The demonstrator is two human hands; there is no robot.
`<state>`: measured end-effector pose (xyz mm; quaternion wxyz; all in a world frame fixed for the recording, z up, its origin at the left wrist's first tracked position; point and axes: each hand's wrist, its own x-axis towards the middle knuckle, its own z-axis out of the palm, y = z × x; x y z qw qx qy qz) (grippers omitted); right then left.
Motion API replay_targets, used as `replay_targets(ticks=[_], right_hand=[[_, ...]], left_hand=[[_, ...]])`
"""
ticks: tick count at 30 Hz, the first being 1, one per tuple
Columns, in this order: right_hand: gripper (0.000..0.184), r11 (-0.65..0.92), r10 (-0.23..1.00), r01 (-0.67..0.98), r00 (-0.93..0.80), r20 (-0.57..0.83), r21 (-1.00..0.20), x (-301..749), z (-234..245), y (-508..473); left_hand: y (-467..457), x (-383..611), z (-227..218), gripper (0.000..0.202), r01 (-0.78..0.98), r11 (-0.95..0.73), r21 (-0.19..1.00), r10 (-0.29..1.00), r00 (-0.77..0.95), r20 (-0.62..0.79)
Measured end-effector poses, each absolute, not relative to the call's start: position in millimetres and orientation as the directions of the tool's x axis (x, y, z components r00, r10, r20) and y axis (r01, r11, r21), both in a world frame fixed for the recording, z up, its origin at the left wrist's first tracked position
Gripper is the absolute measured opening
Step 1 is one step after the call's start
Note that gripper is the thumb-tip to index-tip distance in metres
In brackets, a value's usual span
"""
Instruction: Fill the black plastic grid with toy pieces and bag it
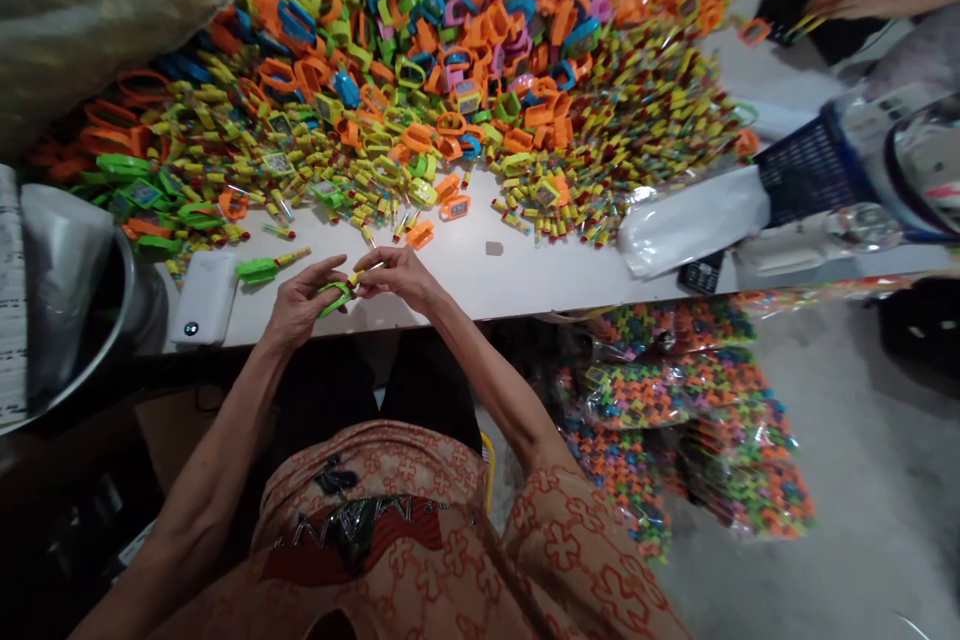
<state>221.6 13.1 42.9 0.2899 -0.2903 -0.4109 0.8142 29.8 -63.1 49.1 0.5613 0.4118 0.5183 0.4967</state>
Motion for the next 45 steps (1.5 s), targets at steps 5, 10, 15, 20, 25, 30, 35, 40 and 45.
replay_targets(ticks=[5, 10, 15, 20, 25, 30, 35, 40, 45], right_hand=[[0.037, -0.479, 0.723, -0.241, -0.654, -0.223, -0.844, 222.5, 47.9, 10.1], [0.036, -0.483, 0.722, -0.255, -0.657, -0.216, -0.838, 220.7, 50.4, 9.8], [0.038, -0.495, 0.736, -0.243, -0.627, -0.254, -0.835, 221.4, 47.2, 7.9], [0.044, -0.472, 0.813, -0.266, -0.501, -0.298, -0.841, 217.9, 43.7, 3.6], [0.043, -0.384, 0.861, -0.228, -0.439, -0.257, -0.895, 209.1, 46.6, -1.9], [0.035, -0.290, 0.880, -0.154, -0.430, -0.200, -0.945, 203.7, 46.1, -8.1], [0.033, -0.229, 0.892, -0.073, -0.416, -0.179, -0.971, 202.0, 43.5, -10.8], [0.036, -0.163, 0.906, -0.027, -0.401, -0.138, -0.986, 199.2, 47.7, -12.1], [0.041, -0.092, 0.878, 0.069, -0.465, -0.114, -0.993, 200.6, 52.0, -7.8]], left_hand=[[-62.8, 33.1, 49.4, 0.050, -0.094, 0.210, 0.973, 0.972, -0.091, -0.219], [-62.6, 33.5, 47.0, 0.042, -0.068, 0.242, 0.968, 0.967, -0.065, -0.247], [-63.0, 36.7, 52.9, 0.032, -0.079, 0.182, 0.980, 0.980, -0.069, -0.187], [-64.6, 39.7, 56.9, 0.029, -0.187, 0.271, 0.944, 0.959, -0.035, -0.282], [-67.6, 41.2, 52.2, 0.038, -0.033, 0.261, 0.965, 0.957, -0.123, -0.263], [-71.9, 37.7, 45.3, 0.032, 0.331, 0.104, 0.938, 0.987, -0.150, -0.057], [-73.0, 31.8, 36.0, 0.029, 0.460, -0.030, 0.888, 0.994, -0.081, 0.075], [-72.9, 28.6, 27.9, 0.021, 0.520, -0.104, 0.848, 0.985, -0.062, 0.159], [-76.1, 26.8, 26.2, 0.023, 0.581, -0.102, 0.808, 0.986, -0.048, 0.159]])
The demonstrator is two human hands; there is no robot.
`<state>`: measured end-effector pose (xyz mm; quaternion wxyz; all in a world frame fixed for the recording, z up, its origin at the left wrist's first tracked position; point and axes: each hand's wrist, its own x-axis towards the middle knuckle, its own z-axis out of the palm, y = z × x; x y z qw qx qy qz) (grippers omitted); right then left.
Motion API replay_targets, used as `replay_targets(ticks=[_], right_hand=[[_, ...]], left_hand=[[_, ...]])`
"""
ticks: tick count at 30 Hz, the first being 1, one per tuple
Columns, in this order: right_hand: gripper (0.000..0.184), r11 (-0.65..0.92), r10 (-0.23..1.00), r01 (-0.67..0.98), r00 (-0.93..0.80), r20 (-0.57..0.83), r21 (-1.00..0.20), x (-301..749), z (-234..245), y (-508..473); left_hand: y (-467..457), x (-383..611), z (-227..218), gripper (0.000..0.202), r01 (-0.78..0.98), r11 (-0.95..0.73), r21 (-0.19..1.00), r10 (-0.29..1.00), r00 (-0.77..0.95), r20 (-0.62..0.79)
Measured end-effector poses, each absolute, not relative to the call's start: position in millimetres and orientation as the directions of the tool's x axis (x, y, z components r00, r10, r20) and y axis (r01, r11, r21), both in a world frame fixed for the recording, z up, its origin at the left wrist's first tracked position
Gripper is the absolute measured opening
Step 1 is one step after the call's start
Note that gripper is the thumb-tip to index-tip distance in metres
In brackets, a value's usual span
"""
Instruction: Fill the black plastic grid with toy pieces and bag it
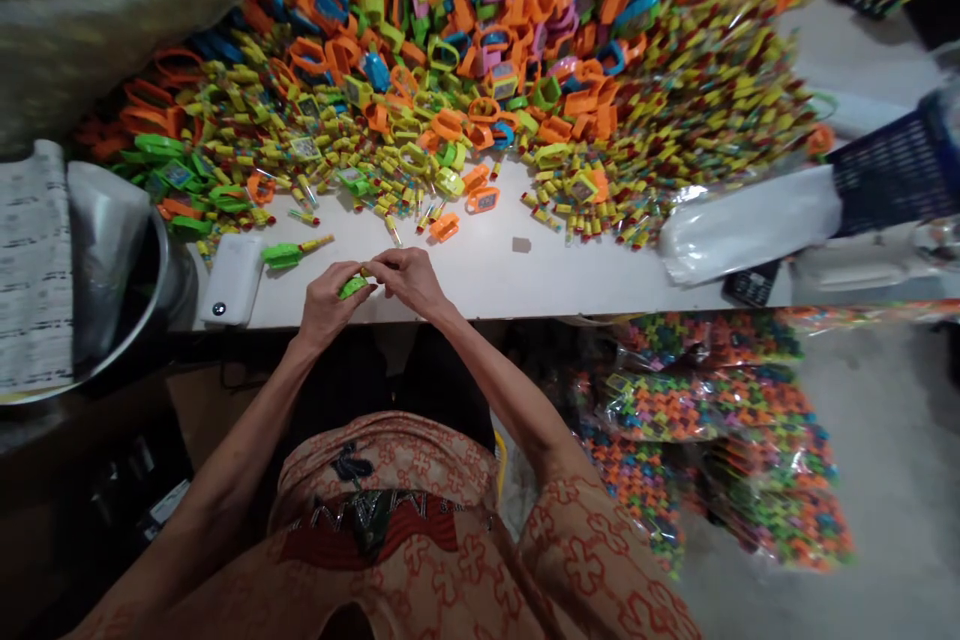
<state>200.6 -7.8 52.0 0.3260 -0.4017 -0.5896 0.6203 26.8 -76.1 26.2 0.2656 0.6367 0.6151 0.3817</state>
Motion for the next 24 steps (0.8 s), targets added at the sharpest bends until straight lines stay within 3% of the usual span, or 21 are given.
replay_targets(ticks=[10, 15, 17, 20, 22, 24], right_hand=[[0.029, -0.087, 0.735, 0.144, -0.659, -0.161, -0.986, 214.8, 48.6, 1.4], [0.042, -0.180, 0.643, 0.117, -0.738, -0.207, -0.977, 214.8, 38.0, -6.7], [0.043, -0.130, 0.709, 0.133, -0.680, -0.186, -0.983, 221.9, 31.4, 1.5], [0.034, 0.060, 0.919, 0.305, -0.389, -0.067, -0.950, 248.0, 20.4, 33.8], [0.031, 0.125, 0.976, 0.494, -0.217, 0.017, -0.860, 269.2, 13.7, 60.6], [0.032, 0.143, 0.984, 0.639, -0.175, 0.038, -0.756, 284.1, 8.5, 80.9]], left_hand=[[-76.2, 19.3, 31.4, 0.033, 0.506, -0.137, 0.852, 0.985, 0.164, 0.061], [-73.9, 10.0, 33.3, 0.035, 0.474, -0.096, 0.875, 0.965, 0.260, -0.035], [-69.9, -2.4, 30.3, 0.035, 0.579, -0.101, 0.809, 0.981, 0.193, -0.015], [-60.7, -24.0, 25.4, 0.032, 0.801, -0.068, 0.595, 0.991, -0.016, 0.134], [-53.4, -28.8, 23.5, 0.037, 0.875, -0.031, 0.483, 0.965, -0.100, 0.242], [-45.0, -18.4, 22.0, 0.045, 0.888, -0.039, 0.458, 0.949, -0.111, 0.296]])
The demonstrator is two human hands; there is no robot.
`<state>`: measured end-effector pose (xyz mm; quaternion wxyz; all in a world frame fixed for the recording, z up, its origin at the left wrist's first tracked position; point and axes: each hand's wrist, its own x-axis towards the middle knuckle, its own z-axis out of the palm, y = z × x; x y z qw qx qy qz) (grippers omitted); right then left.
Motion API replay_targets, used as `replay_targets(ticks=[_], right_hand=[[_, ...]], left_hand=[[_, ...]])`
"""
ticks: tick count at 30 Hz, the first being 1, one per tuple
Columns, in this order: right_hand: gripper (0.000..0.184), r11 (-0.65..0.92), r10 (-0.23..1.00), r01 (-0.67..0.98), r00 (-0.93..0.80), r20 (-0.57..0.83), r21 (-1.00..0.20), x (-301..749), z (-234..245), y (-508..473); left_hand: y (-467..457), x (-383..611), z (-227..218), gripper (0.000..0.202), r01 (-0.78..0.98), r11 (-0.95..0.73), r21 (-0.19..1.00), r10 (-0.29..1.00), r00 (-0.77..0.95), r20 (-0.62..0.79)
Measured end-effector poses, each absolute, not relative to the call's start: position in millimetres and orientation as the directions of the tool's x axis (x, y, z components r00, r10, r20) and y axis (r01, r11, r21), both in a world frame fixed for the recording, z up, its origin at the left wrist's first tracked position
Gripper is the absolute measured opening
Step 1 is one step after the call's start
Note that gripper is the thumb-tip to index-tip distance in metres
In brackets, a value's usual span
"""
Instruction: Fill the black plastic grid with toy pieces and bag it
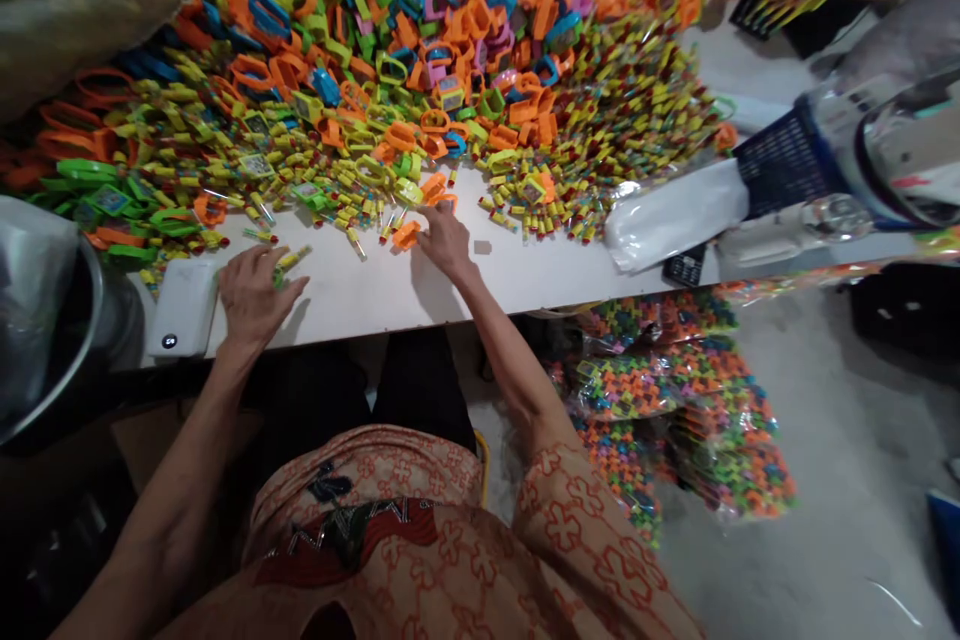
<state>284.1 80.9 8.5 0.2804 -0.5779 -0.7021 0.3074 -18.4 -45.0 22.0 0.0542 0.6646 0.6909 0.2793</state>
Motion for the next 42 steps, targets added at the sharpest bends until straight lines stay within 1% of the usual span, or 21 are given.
replay_targets(ticks=[2, 3, 4, 6, 8, 10, 12, 13, 15, 17, 18, 20, 21, 22, 23, 25, 27, 29, 31, 34, 42], right_hand=[[0.027, 0.164, 0.980, 0.700, -0.197, 0.034, -0.695, 287.9, 5.3, 88.3], [0.022, 0.170, 0.978, 0.696, -0.206, 0.034, -0.698, 285.7, 4.3, 86.6], [0.016, 0.167, 0.978, 0.667, -0.207, 0.035, -0.726, 281.5, 3.6, 81.9], [0.012, 0.120, 0.979, 0.532, -0.202, 0.012, -0.838, 269.2, 2.2, 65.2], [0.017, 0.020, 0.976, 0.325, -0.210, -0.051, -0.946, 255.1, 1.1, 44.0], [0.028, -0.073, 0.963, 0.154, -0.246, -0.110, -0.985, 241.4, 1.1, 25.0], [0.039, -0.122, 0.928, 0.093, -0.343, -0.147, -0.988, 229.0, 3.8, 14.2], [0.042, -0.126, 0.898, 0.099, -0.411, -0.156, -0.987, 223.2, 6.4, 13.2], [0.044, -0.076, 0.844, 0.181, -0.512, -0.160, -0.981, 212.4, 13.4, 20.3], [0.039, 0.059, 0.865, 0.380, -0.481, -0.143, -0.923, 201.6, 21.4, 35.6], [0.033, 0.126, 0.891, 0.515, -0.434, -0.132, -0.848, 196.3, 24.9, 44.1], [0.018, 0.200, 0.928, 0.740, -0.354, -0.119, -0.642, 186.9, 29.6, 57.7], [0.015, 0.214, 0.933, 0.798, -0.337, -0.123, -0.564, 183.7, 30.6, 61.3], [0.016, 0.218, 0.934, 0.820, -0.332, -0.130, -0.530, 182.0, 31.0, 62.4], [0.015, 0.217, 0.932, 0.810, -0.338, -0.132, -0.545, 182.2, 31.0, 61.1], [0.006, 0.191, 0.910, 0.681, -0.393, -0.133, -0.707, 187.6, 31.7, 52.9], [0.017, 0.086, 0.832, 0.417, -0.530, -0.164, -0.905, 196.9, 35.5, 40.9], [0.032, -0.079, 0.717, 0.156, -0.677, -0.165, -0.985, 205.3, 43.0, 29.5], [0.039, -0.186, 0.665, 0.017, -0.733, -0.139, -0.982, 209.5, 52.1, 21.6], [0.036, -0.225, 0.696, -0.066, -0.709, -0.113, -0.972, 209.2, 62.7, 17.0], [0.031, -0.251, 0.667, -0.094, -0.738, -0.102, -0.964, 209.4, 67.5, 17.1]], left_hand=[[-35.3, 6.5, 19.5, 0.045, 0.860, -0.083, 0.503, 0.953, -0.078, 0.292], [-30.2, 22.0, 17.7, 0.044, 0.834, -0.103, 0.542, 0.961, -0.057, 0.271], [-25.1, 38.0, 15.9, 0.044, 0.800, -0.112, 0.589, 0.968, -0.045, 0.245], [-16.7, 66.1, 12.5, 0.046, 0.690, -0.092, 0.718, 0.980, -0.066, 0.189], [-12.9, 83.2, 10.4, 0.045, 0.469, -0.019, 0.883, 0.986, -0.135, 0.093], [-14.7, 86.6, 10.5, 0.040, 0.148, 0.077, 0.986, 0.976, -0.215, -0.044], [-20.7, 78.2, 12.8, 0.033, -0.137, 0.137, 0.981, 0.937, -0.303, -0.173], [-24.2, 70.9, 14.8, 0.030, -0.226, 0.141, 0.964, 0.912, -0.349, -0.215], [-30.7, 53.9, 20.2, 0.025, -0.297, 0.144, 0.944, 0.865, -0.426, -0.266], [-35.1, 38.6, 26.7, 0.021, -0.289, 0.180, 0.940, 0.836, -0.459, -0.301], [-36.4, 33.0, 29.9, 0.019, -0.271, 0.204, 0.941, 0.831, -0.459, -0.313], [-37.8, 26.3, 36.0, 0.017, -0.227, 0.245, 0.943, 0.844, -0.428, -0.322], [-38.3, 24.8, 38.5, 0.016, -0.206, 0.254, 0.945, 0.859, -0.400, -0.318], [-38.8, 24.2, 40.6, 0.015, -0.189, 0.258, 0.948, 0.874, -0.372, -0.312], [-39.4, 24.1, 42.4, 0.014, -0.178, 0.260, 0.949, 0.886, -0.348, -0.308], [-41.4, 24.0, 45.0, 0.014, -0.170, 0.270, 0.948, 0.899, -0.309, -0.311], [-44.2, 23.6, 47.3, 0.015, -0.144, 0.283, 0.948, 0.913, -0.263, -0.312], [-47.1, 23.3, 50.2, 0.016, -0.099, 0.288, 0.953, 0.931, -0.204, -0.303], [-49.6, 23.6, 53.9, 0.017, -0.051, 0.287, 0.957, 0.946, -0.145, -0.291], [-52.4, 24.6, 60.1, 0.018, -0.001, 0.287, 0.958, 0.955, -0.074, -0.286], [-55.9, 25.0, 70.9, 0.020, 0.048, 0.298, 0.953, 0.955, -0.023, -0.297]])
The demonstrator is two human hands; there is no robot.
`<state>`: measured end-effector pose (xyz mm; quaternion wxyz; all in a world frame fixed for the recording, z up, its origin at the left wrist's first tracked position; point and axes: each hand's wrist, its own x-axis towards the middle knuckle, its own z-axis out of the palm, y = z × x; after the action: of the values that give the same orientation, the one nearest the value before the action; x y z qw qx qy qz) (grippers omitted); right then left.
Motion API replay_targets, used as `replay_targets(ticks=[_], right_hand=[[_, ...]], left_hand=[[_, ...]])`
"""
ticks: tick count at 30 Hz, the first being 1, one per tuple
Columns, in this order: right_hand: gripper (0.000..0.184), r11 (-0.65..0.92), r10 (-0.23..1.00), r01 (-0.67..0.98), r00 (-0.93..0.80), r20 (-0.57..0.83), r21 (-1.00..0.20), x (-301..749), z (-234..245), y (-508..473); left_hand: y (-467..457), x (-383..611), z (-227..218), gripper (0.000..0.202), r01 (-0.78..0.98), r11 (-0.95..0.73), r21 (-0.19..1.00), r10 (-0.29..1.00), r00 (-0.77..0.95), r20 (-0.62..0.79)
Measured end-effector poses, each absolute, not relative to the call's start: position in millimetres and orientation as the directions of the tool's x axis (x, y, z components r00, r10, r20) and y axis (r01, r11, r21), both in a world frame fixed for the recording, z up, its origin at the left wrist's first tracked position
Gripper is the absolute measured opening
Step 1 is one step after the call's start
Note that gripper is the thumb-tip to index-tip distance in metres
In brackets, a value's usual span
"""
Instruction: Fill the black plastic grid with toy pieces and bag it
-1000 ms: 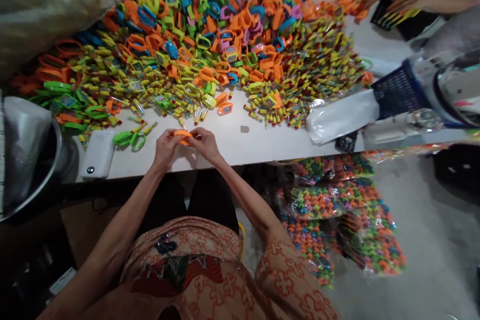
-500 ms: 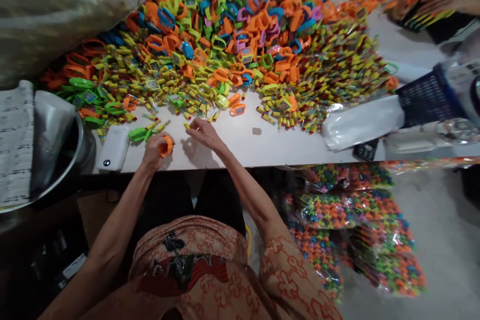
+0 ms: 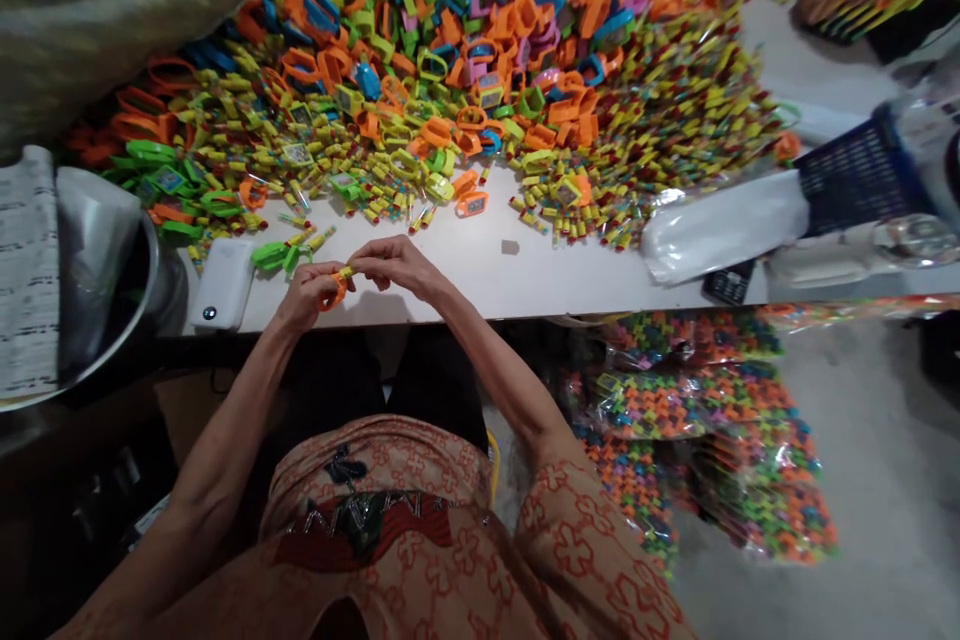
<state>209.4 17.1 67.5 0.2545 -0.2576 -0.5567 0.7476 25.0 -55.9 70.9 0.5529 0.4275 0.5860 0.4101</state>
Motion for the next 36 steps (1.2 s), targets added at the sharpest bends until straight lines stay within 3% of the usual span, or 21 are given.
replay_targets(ticks=[14, 19, 21, 23, 25, 28, 30, 32, 36], right_hand=[[0.035, -0.181, 0.681, 0.023, -0.718, -0.143, -0.983, 210.7, 61.6, 15.4], [0.031, -0.063, 0.694, 0.114, -0.708, -0.126, -0.991, 202.9, 49.8, 13.8], [0.030, -0.001, 0.701, 0.177, -0.702, -0.127, -0.984, 197.6, 42.1, 18.0], [0.031, 0.074, 0.741, 0.241, -0.663, -0.108, -0.968, 190.6, 36.1, 29.4], [0.031, 0.178, 0.822, 0.373, -0.565, -0.070, -0.911, 181.2, 33.0, 47.5], [0.028, 0.314, 0.895, 0.674, -0.445, -0.029, -0.668, 161.8, 33.2, 75.4], [0.031, 0.380, 0.886, 0.787, -0.461, -0.053, -0.486, 148.0, 34.4, 85.7], [0.040, 0.436, 0.862, 0.821, -0.499, -0.094, -0.368, 138.1, 35.6, 87.7], [0.047, 0.454, 0.851, 0.852, -0.502, -0.155, -0.262, 140.3, 36.1, 81.9]], left_hand=[[-57.5, 17.2, 60.5, 0.027, 0.019, 0.361, 0.932, 0.922, 0.144, -0.360], [-57.4, 7.7, 58.8, 0.038, 0.241, 0.311, 0.919, 0.913, 0.192, -0.359], [-56.2, -3.5, 55.3, 0.037, 0.411, 0.179, 0.894, 0.949, 0.169, -0.268], [-52.4, -18.6, 52.2, 0.033, 0.639, 0.026, 0.768, 0.988, 0.100, -0.116], [-42.5, -33.3, 51.7, 0.025, 0.834, -0.037, 0.550, 0.999, 0.013, 0.047], [-9.6, -42.6, 54.8, 0.031, 0.948, -0.023, 0.318, 0.974, -0.051, 0.222], [22.5, -37.1, 55.4, 0.043, 0.962, -0.075, 0.263, 0.970, 0.009, 0.245], [54.8, -26.6, 52.1, 0.051, 0.957, -0.167, 0.238, 0.976, 0.126, 0.179], [91.7, -13.8, 36.6, 0.045, 0.944, -0.228, 0.241, 0.973, 0.208, 0.103]])
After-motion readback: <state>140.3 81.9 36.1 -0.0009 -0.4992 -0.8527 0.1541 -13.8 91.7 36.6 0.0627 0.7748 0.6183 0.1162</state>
